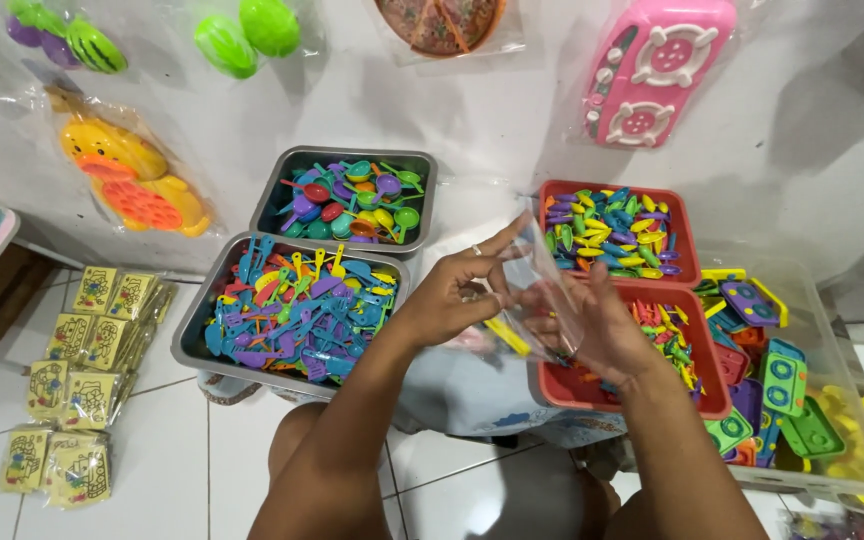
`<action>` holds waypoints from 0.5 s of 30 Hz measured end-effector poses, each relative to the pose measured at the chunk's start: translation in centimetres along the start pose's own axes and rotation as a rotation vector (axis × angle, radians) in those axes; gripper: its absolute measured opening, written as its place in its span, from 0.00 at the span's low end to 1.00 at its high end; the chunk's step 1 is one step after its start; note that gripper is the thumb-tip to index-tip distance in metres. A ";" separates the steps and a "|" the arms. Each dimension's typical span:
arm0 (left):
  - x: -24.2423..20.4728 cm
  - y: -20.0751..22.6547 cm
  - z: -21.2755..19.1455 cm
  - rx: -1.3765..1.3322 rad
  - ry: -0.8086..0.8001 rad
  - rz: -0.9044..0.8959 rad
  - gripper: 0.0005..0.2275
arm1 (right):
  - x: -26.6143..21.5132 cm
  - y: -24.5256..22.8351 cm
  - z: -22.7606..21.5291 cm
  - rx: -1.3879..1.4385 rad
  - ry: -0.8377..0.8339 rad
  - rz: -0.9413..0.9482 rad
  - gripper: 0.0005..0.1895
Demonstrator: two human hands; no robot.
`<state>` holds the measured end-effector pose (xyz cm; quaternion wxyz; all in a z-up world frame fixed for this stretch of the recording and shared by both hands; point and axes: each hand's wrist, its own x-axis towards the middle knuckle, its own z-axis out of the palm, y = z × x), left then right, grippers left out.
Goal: The person sits on the floor and packs colorful plastic toys, including spoons, forks, and shovels, into clear plastic bags. They select items from several red and gray bins and place them into bags one by one.
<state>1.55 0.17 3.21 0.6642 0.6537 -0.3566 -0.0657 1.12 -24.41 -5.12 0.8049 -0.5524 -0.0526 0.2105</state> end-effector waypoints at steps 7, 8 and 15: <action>-0.9 -0.5 -0.1 0.252 0.008 -0.095 0.04 | -0.6 -2.7 2.0 0.241 0.092 -0.466 0.40; -1.0 -0.6 -0.1 0.183 -0.017 -0.216 0.10 | -0.4 -2.2 1.3 0.212 0.119 -0.520 0.39; -0.8 -2.4 1.3 -0.175 0.147 -0.120 0.15 | -1.6 -2.7 5.0 -0.139 0.150 -0.679 0.49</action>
